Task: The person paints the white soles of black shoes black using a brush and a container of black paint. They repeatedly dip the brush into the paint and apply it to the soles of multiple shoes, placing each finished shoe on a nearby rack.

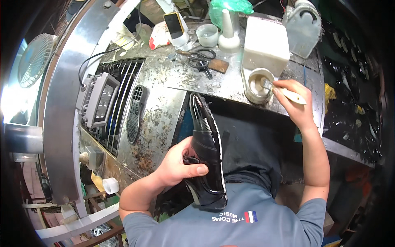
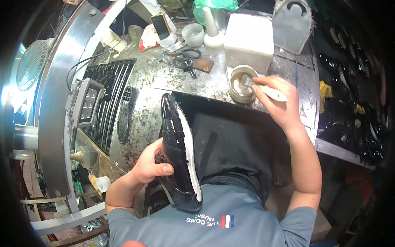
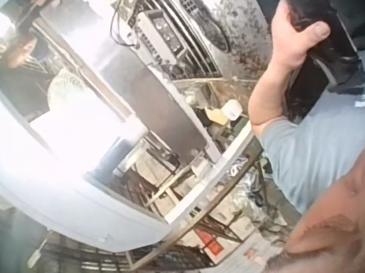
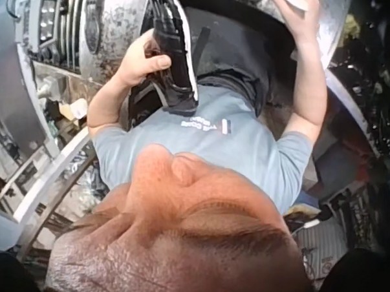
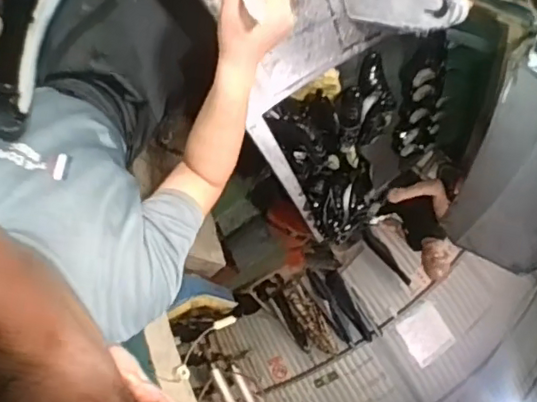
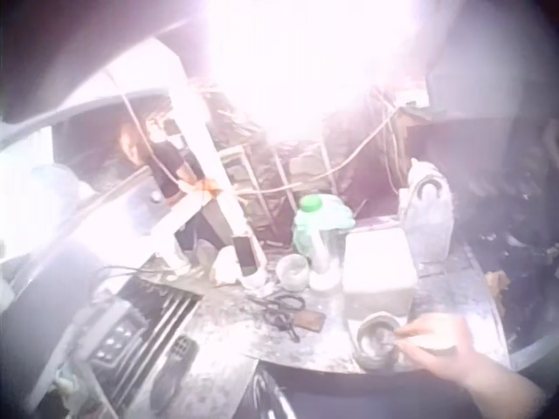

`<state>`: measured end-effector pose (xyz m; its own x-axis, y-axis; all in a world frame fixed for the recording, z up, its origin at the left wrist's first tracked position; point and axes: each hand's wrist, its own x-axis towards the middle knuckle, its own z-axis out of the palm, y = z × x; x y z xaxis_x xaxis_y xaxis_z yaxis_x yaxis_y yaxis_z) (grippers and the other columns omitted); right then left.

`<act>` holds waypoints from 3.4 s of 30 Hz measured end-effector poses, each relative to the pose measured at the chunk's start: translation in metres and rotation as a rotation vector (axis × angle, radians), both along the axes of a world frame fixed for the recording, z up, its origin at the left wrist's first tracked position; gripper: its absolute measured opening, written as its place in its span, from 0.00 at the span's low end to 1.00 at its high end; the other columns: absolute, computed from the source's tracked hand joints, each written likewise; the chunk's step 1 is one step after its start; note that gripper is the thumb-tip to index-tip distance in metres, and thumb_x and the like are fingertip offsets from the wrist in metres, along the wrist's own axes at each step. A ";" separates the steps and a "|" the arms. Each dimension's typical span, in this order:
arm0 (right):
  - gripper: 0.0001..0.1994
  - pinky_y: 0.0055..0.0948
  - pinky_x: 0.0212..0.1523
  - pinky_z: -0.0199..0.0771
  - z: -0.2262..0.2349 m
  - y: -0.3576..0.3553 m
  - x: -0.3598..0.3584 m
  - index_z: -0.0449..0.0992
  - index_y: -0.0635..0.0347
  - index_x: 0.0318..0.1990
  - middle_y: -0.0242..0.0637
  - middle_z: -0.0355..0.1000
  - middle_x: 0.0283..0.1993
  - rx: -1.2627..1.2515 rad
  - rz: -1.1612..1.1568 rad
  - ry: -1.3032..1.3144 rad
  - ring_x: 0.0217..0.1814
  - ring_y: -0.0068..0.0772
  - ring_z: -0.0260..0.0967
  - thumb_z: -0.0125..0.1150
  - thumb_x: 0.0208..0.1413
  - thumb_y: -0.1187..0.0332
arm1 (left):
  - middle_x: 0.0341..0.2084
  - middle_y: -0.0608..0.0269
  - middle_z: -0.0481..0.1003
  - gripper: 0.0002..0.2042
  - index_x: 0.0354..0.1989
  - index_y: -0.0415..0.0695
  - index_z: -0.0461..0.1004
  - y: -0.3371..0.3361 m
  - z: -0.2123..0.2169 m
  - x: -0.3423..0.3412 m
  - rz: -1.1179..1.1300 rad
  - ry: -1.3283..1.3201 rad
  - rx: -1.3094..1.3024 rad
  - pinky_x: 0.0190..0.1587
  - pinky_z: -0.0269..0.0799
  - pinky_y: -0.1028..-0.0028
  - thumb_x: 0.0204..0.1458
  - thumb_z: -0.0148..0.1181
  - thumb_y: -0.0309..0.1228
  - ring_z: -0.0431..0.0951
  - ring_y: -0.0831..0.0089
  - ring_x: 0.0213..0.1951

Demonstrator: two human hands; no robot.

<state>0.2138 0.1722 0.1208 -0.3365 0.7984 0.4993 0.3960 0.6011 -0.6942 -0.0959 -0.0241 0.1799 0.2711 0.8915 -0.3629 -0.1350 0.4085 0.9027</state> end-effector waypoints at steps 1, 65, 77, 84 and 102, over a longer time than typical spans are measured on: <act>0.09 0.31 0.42 0.77 0.000 -0.002 -0.001 0.84 0.65 0.42 0.45 0.82 0.39 0.018 -0.003 0.024 0.39 0.39 0.80 0.71 0.55 0.73 | 0.50 0.59 0.78 0.34 0.62 0.36 0.66 -0.002 -0.001 0.000 0.009 -0.002 0.002 0.59 0.71 0.68 0.51 0.76 0.38 0.77 0.73 0.52; 0.10 0.26 0.36 0.80 0.038 -0.047 -0.024 0.86 0.65 0.40 0.41 0.83 0.35 -0.081 0.472 0.495 0.34 0.30 0.82 0.75 0.53 0.69 | 0.49 0.58 0.78 0.42 0.61 0.32 0.64 0.002 0.008 0.013 0.010 0.064 -0.068 0.56 0.73 0.72 0.43 0.82 0.42 0.79 0.73 0.49; 0.10 0.30 0.33 0.79 0.043 -0.054 -0.038 0.85 0.62 0.36 0.40 0.82 0.32 0.017 0.446 0.457 0.30 0.35 0.81 0.74 0.52 0.66 | 0.49 0.58 0.78 0.44 0.64 0.32 0.62 0.008 0.016 0.025 0.026 0.055 -0.084 0.56 0.73 0.72 0.44 0.81 0.43 0.79 0.73 0.50; 0.08 0.30 0.29 0.78 0.042 -0.064 -0.037 0.84 0.61 0.35 0.39 0.81 0.30 0.022 0.455 0.449 0.28 0.37 0.80 0.74 0.52 0.67 | 0.49 0.58 0.78 0.44 0.64 0.32 0.63 0.006 0.009 0.015 0.028 0.082 -0.090 0.55 0.73 0.72 0.47 0.78 0.49 0.79 0.73 0.48; 0.04 0.31 0.28 0.77 0.035 -0.092 -0.030 0.84 0.61 0.33 0.35 0.79 0.28 -0.155 0.657 0.495 0.27 0.35 0.78 0.73 0.51 0.72 | 0.49 0.56 0.76 0.39 0.62 0.34 0.65 0.004 -0.002 0.008 0.146 -0.013 -0.134 0.53 0.77 0.68 0.53 0.71 0.53 0.80 0.69 0.49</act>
<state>0.1840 0.0798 0.1560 -0.5284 0.5879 0.6124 -0.3743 0.4862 -0.7897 -0.0881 -0.0201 0.1780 0.1482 0.8656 -0.4783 -0.2125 0.5002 0.8394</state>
